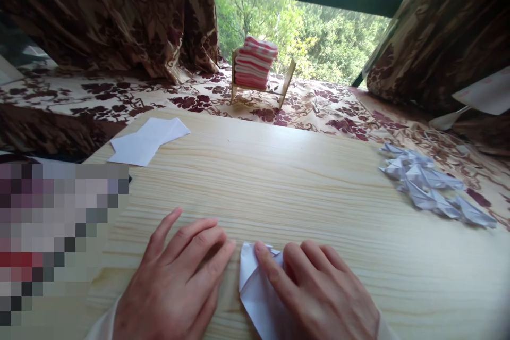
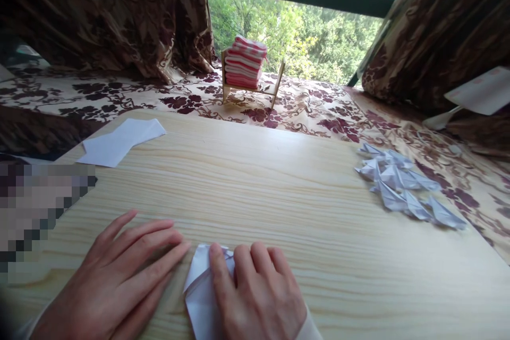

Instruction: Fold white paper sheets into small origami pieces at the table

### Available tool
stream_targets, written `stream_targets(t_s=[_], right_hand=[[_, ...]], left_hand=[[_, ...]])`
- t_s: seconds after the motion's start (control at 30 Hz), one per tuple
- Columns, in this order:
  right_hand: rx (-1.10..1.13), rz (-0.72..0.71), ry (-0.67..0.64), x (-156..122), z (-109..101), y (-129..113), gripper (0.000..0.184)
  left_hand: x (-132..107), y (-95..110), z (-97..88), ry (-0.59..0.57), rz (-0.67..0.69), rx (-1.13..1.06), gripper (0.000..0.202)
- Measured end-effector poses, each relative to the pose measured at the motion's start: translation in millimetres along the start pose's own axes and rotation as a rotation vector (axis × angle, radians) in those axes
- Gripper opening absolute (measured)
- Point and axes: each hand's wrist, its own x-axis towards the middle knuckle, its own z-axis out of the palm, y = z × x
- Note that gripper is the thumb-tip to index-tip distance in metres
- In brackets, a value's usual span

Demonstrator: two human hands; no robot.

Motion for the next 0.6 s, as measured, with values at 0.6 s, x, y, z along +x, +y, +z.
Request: stream_targets(t_s=[0.6], right_hand=[[0.056,0.048,0.009,-1.9,3.6,1.0,0.03]], left_hand=[[-0.2,6.9,-2.0,0.036,0.029,-0.074,0.025]])
